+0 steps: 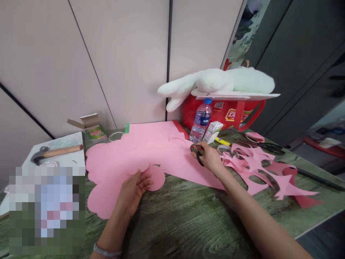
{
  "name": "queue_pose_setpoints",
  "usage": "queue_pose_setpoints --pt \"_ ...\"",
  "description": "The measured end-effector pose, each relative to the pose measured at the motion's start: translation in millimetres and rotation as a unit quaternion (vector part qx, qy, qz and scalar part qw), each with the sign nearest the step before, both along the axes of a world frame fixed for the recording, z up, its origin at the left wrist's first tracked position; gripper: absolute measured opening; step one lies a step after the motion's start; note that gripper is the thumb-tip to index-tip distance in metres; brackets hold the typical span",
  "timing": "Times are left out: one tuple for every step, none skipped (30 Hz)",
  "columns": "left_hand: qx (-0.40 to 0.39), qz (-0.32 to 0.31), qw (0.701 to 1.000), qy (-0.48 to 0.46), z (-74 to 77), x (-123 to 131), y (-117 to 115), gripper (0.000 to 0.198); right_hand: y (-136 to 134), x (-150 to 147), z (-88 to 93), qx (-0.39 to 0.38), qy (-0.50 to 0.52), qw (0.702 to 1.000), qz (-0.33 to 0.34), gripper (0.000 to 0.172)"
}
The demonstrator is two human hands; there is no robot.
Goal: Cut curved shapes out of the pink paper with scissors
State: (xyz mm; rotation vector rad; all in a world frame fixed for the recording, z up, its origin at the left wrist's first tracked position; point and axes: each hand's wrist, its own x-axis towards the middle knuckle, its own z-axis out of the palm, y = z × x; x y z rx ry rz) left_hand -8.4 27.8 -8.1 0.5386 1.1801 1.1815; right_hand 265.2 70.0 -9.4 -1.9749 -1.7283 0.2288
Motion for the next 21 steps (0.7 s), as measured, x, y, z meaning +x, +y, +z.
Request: queue_pose_setpoints --pt "-0.005 -0.013 1.000 -0.008 0.3 1.3 -0.9 0.019 5.5 7.2 -0.8 -0.024 -0.019 0.999 0.012 0.029" --pt "-0.006 -0.024 1.000 -0.016 1.0 2.8 -2.2 0.020 10.5 12.2 -1.9 -0.049 -0.037 0.998 0.027 0.029" --pt "-0.004 -0.033 0.999 -0.022 1.9 4.3 -3.6 0.020 15.1 15.4 -3.1 -0.073 -0.054 0.995 0.042 0.031" --pt "-0.001 -0.040 0.999 -0.028 2.9 5.7 -5.1 0.021 19.6 17.2 -4.1 -0.095 -0.071 0.992 0.052 0.033" --pt "0.002 -0.046 0.998 -0.033 3.9 6.9 -6.4 0.021 24.0 18.2 -4.7 -0.117 -0.084 0.988 0.059 0.035" --pt "0.007 -0.051 0.998 -0.039 5.0 7.9 -7.6 0.022 28.2 18.9 -4.9 -0.136 -0.095 0.984 0.066 0.032" --pt "0.012 -0.056 0.997 -0.043 5.9 8.8 -8.5 0.023 32.3 19.6 -4.8 -0.155 -0.105 0.980 0.072 0.028" --pt "0.018 -0.061 0.997 -0.048 6.7 9.5 -9.2 0.023 35.9 20.4 -4.4 -0.172 -0.112 0.975 0.079 0.027" --pt "0.026 -0.065 0.996 -0.051 7.2 10.1 -9.8 0.024 38.9 21.4 -3.9 -0.188 -0.117 0.971 0.086 0.027" --pt "0.034 -0.068 0.996 -0.054 7.4 10.8 -10.3 0.025 40.9 22.4 -3.3 -0.201 -0.121 0.968 0.091 0.027" --pt "0.044 -0.071 0.995 -0.055 7.2 11.4 -10.9 0.026 41.9 23.3 -2.6 -0.209 -0.124 0.965 0.096 0.028" --pt "0.054 -0.073 0.994 -0.055 6.7 12.2 -11.5 0.027 41.7 23.9 -1.9 -0.212 -0.127 0.964 0.098 0.028" --pt "0.065 -0.074 0.994 -0.053 5.9 12.9 -12.2 0.028 40.4 24.1 -1.0 -0.210 -0.129 0.964 0.097 0.028" --pt "0.078 -0.075 0.993 -0.049 4.8 13.7 -13.0 0.030 38.3 23.7 0.1 -0.204 -0.133 0.965 0.094 0.028" --pt "0.090 -0.075 0.992 -0.044 3.6 14.4 -13.8 0.033 35.5 22.9 1.7 -0.193 -0.136 0.968 0.089 0.027" --pt "0.103 -0.074 0.991 -0.036 2.3 15.0 -14.5 0.037 32.4 21.5 3.9 -0.179 -0.139 0.970 0.082 0.026" --pt "0.115 -0.073 0.990 -0.028 1.0 15.5 -15.1 0.041 29.2 19.9 7.1 -0.164 -0.141 0.973 0.076 0.025" --pt "0.126 -0.073 0.989 -0.018 -0.1 15.8 -15.5 0.045 26.1 18.1 11.5 -0.149 -0.143 0.976 0.071 0.022" --pt "0.136 -0.073 0.988 -0.006 -1.1 16.1 -15.6 0.047 23.3 16.4 17.2 -0.134 -0.142 0.978 0.067 0.015" --pt "0.144 -0.073 0.987 0.007 -1.8 16.3 -15.5 0.048 20.7 15.0 24.4 -0.119 -0.140 0.981 0.068 0.010" --pt "0.150 -0.071 0.986 0.021 -2.4 16.4 -15.3 0.049 18.2 13.9 33.1 -0.107 -0.134 0.982 0.076 0.008"
